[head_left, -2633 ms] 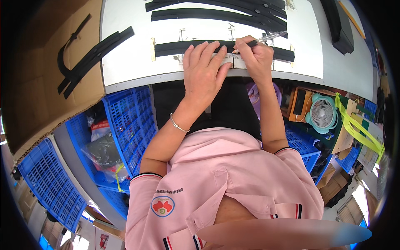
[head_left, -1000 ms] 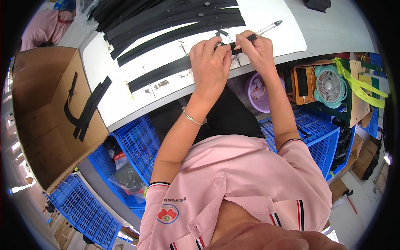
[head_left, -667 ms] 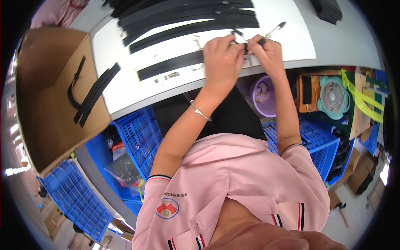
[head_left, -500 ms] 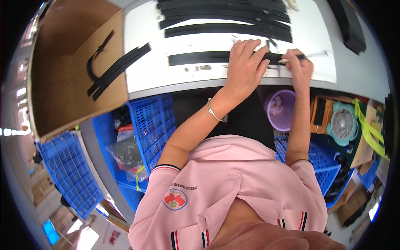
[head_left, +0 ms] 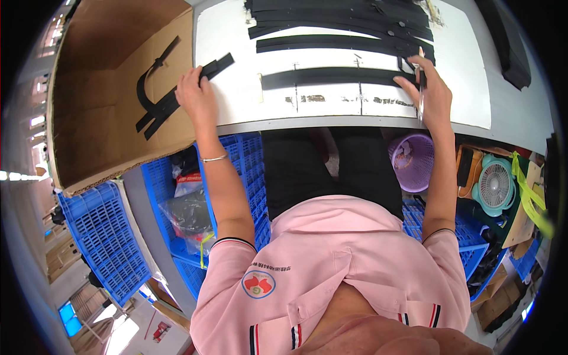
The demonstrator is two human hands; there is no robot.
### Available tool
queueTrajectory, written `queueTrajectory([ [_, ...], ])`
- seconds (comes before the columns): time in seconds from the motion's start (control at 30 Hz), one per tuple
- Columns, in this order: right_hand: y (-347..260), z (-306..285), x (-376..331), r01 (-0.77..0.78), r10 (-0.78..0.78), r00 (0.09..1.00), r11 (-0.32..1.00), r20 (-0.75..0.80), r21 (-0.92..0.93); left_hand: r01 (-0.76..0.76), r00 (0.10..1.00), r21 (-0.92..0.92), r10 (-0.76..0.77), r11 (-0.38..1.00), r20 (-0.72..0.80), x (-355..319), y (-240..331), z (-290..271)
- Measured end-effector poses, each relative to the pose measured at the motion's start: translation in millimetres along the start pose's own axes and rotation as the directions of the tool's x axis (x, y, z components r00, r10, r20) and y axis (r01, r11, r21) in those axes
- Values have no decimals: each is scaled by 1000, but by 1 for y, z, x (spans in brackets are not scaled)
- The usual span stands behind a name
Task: Marking measurement lines on black fabric strips using a pen and a template, then stacking them for assembly.
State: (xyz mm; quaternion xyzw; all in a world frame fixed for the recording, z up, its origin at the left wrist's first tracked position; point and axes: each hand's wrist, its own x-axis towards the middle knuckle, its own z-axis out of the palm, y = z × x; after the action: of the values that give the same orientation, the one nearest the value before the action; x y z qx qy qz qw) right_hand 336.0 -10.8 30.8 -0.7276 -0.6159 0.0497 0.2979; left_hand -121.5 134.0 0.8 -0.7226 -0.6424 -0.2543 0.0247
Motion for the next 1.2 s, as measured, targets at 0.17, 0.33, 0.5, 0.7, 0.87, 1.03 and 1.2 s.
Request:
queueTrajectory([
  [0.17, 12, 17, 27, 1, -7, 994, 999, -108, -52, 25, 981, -134, -50, 991, -189, 10, 12, 1],
  [0.33, 18, 21, 25, -27, 41, 986, 996, -160, 87, -157, 947, -116, 116, 981, -299, -19, 93, -2],
  [0.5, 2, 19, 13, -7, 82, 959, 964, -271, 266, -345, 937, -328, 345, 879, -61, -61, 174, 22],
  [0.7, 4, 22, -13, -8, 90, 944, 968, -316, 252, -293, 956, -339, 277, 894, -95, -60, 174, 18],
  [0.87, 16, 23, -11, -142, 269, 941, 864, -204, 484, -62, 998, 18, 62, 998, -15, -34, 64, 14],
  [1.03, 1, 17, -11, -116, 189, 949, 953, -253, 279, -38, 999, -103, 35, 994, -29, -11, 19, -4],
  [1.2, 3, 21, -10, -91, 171, 947, 955, -273, 282, -64, 981, -103, 44, 993, -190, 0, 25, -9],
])
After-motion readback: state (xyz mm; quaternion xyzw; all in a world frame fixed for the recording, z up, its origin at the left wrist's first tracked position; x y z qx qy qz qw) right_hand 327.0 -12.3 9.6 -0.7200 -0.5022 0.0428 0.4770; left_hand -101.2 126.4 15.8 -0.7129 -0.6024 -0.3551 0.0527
